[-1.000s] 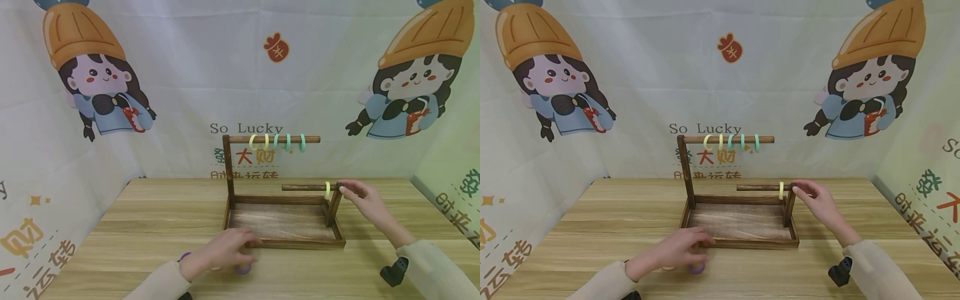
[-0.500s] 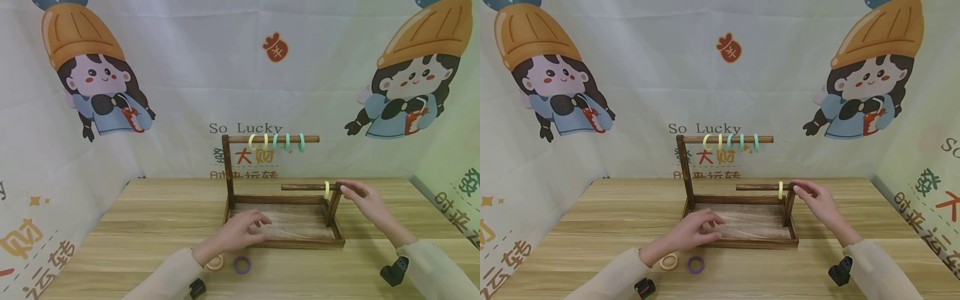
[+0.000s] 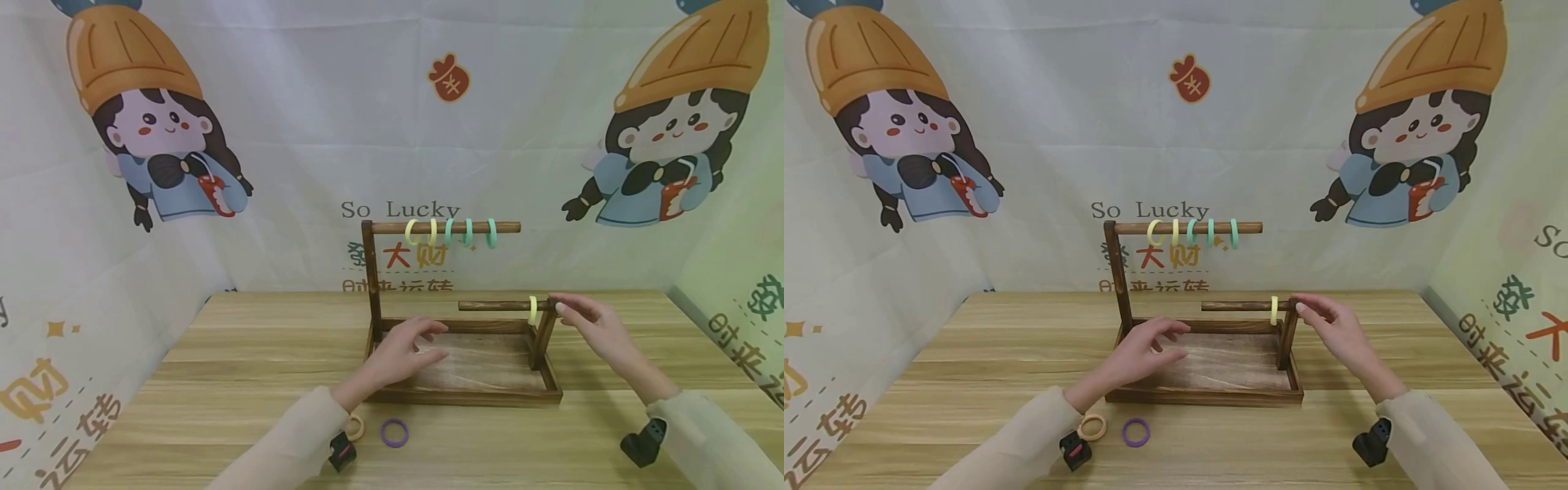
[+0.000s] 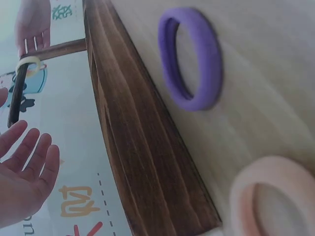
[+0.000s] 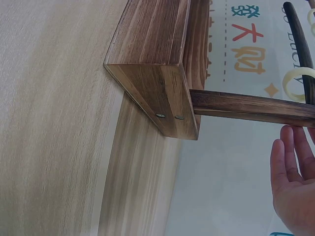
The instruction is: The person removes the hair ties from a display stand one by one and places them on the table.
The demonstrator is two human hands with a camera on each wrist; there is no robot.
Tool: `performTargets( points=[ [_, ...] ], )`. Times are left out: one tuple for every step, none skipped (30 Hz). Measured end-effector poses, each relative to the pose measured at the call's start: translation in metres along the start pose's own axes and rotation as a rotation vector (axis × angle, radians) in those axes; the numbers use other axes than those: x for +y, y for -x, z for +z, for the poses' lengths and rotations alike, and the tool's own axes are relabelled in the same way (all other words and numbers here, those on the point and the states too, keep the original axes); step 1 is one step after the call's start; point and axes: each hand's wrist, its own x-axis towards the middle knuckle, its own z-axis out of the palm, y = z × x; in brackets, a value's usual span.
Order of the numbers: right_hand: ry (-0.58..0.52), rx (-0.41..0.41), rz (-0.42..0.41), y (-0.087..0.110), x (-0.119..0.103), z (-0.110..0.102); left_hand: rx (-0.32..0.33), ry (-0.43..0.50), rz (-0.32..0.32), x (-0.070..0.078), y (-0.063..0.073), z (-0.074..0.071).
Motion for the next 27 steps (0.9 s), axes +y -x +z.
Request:
performTargets(
  points=[
    [0.000, 0.000, 0.003, 0.000, 0.000, 0.000, 0.002, 0.007, -0.012, -0.001, -0.002, 0.000],
    [0.000, 0.000, 0.006, 0.000, 0.000, 0.000, 0.002, 0.021, -0.026, -0.002, -0.005, 0.000],
    [0.003, 0.002, 0.009, 0.000, 0.000, 0.000, 0.001, 0.035, -0.043, -0.002, -0.007, 0.000],
    [0.005, 0.003, 0.010, 0.000, 0.000, 0.000, 0.000, 0.062, -0.056, -0.003, -0.009, 0.000],
    [0.008, 0.004, 0.011, 0.000, 0.001, -0.001, -0.003, 0.084, -0.073, -0.004, -0.011, 0.000],
    [0.011, 0.004, 0.012, 0.000, 0.001, -0.001, -0.006, 0.105, -0.090, -0.004, -0.013, 0.000],
    [0.014, 0.005, 0.013, 0.000, 0.001, -0.001, -0.008, 0.118, -0.103, -0.005, -0.015, 0.000],
    [0.016, 0.005, 0.012, 0.000, 0.002, -0.001, -0.009, 0.127, -0.113, -0.005, -0.017, 0.000],
    [0.020, 0.005, 0.010, 0.000, 0.002, -0.001, -0.009, 0.134, -0.121, -0.005, -0.018, 0.001],
    [0.022, 0.006, 0.009, 0.000, 0.002, 0.000, -0.008, 0.138, -0.126, -0.005, -0.020, 0.001],
    [0.021, 0.008, 0.006, 0.000, 0.002, 0.000, -0.008, 0.135, -0.134, -0.004, -0.022, 0.001],
    [0.020, 0.011, 0.002, 0.000, 0.002, 0.000, -0.007, 0.129, -0.136, -0.004, -0.024, 0.001],
    [0.019, 0.013, -0.002, 0.000, 0.001, 0.001, -0.006, 0.130, -0.135, -0.003, -0.026, 0.001],
    [0.017, 0.015, -0.006, 0.000, 0.001, 0.001, -0.004, 0.136, -0.138, -0.002, -0.027, 0.001],
    [0.014, 0.019, -0.011, 0.000, 0.001, 0.001, -0.004, 0.141, -0.140, -0.001, -0.029, 0.001],
    [0.011, 0.022, -0.017, 0.000, 0.000, 0.001, -0.003, 0.141, -0.141, 0.000, -0.031, 0.002],
    [0.007, 0.024, -0.023, 0.000, 0.000, 0.001, -0.001, 0.139, -0.145, 0.001, -0.033, 0.002],
    [0.005, 0.025, -0.026, 0.000, 0.000, 0.002, 0.000, 0.135, -0.143, 0.001, -0.034, 0.002],
    [0.005, 0.027, -0.030, 0.000, 0.001, 0.001, 0.001, 0.138, -0.142, 0.002, -0.036, 0.002],
    [0.003, 0.028, -0.032, 0.000, 0.001, 0.001, 0.002, 0.134, -0.143, 0.002, -0.038, 0.002],
    [0.002, 0.029, -0.034, 0.000, 0.001, 0.001, 0.002, 0.126, -0.142, 0.002, -0.039, 0.002],
    [0.000, 0.030, -0.035, 0.000, 0.001, 0.001, 0.002, 0.121, -0.140, 0.003, -0.041, 0.001],
    [-0.001, 0.030, -0.035, 0.000, 0.002, 0.001, 0.003, 0.115, -0.137, 0.004, -0.042, 0.001],
    [-0.003, 0.030, -0.035, 0.000, 0.002, 0.001, 0.004, 0.108, -0.129, 0.004, -0.044, 0.001],
    [-0.005, 0.031, -0.035, 0.000, 0.002, 0.001, 0.004, 0.100, -0.123, 0.004, -0.045, 0.001],
    [-0.007, 0.030, -0.036, 0.000, 0.002, 0.001, 0.005, 0.091, -0.119, 0.005, -0.046, 0.000],
    [-0.009, 0.029, -0.038, 0.000, 0.002, 0.001, 0.005, 0.080, -0.114, 0.005, -0.047, 0.000]
  ],
)
